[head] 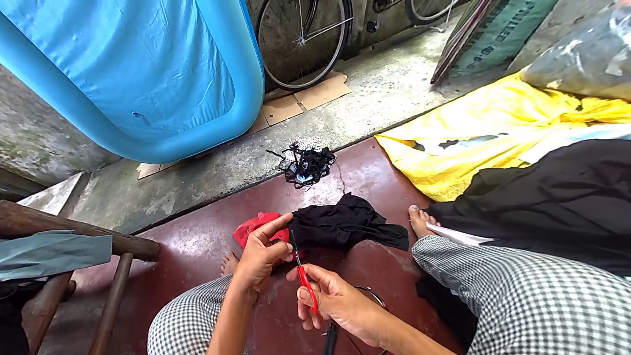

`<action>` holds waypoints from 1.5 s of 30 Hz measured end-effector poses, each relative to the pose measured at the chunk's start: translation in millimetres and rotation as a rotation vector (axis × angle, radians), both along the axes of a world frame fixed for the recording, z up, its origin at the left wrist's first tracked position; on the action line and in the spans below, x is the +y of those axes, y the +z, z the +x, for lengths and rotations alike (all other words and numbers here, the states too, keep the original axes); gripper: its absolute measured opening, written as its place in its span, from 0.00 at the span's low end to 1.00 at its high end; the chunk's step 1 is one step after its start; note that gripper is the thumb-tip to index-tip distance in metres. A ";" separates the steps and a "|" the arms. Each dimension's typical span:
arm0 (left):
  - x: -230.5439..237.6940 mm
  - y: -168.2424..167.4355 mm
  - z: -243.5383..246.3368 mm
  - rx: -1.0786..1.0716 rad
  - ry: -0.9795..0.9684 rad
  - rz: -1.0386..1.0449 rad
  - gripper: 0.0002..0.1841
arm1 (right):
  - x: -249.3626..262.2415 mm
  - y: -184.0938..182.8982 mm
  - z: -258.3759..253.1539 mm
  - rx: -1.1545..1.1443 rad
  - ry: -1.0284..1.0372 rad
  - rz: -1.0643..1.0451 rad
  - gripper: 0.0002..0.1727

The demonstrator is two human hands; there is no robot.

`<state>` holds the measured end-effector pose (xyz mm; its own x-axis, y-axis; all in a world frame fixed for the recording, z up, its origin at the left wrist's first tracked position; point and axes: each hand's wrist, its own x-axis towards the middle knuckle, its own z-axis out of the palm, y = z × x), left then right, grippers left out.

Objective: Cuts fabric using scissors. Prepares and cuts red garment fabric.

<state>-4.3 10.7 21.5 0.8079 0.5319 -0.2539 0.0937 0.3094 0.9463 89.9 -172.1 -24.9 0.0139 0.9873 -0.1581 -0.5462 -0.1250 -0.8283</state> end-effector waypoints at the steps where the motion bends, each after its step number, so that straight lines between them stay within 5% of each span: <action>1: -1.1 0.0 0.7 -0.001 0.007 -0.012 0.35 | -0.1 0.4 0.1 -0.006 0.009 0.011 0.22; 23: -9.0 -7.3 3.8 0.001 -0.026 -0.019 0.36 | 2.5 -3.1 -5.1 0.013 -0.114 -0.015 0.21; 27: -10.9 -9.9 5.3 0.065 0.020 0.008 0.26 | 2.4 -3.7 -12.5 0.023 -0.193 -0.102 0.17; 29: -11.8 -12.5 8.2 0.126 0.068 0.044 0.15 | 1.4 -5.5 -15.8 0.001 -0.179 -0.148 0.16; 34: 1.0 -33.5 11.5 0.409 0.052 0.232 0.07 | -5.6 -20.9 -35.2 -0.088 -0.079 -0.252 0.17; 40: 21.0 -80.6 11.8 0.906 -0.446 0.565 0.27 | -19.3 -43.3 -64.8 -0.167 0.100 -0.421 0.18; 45: 19.2 -110.3 17.3 1.142 -0.590 0.749 0.18 | -25.2 -54.4 -79.2 -0.187 0.188 -0.448 0.17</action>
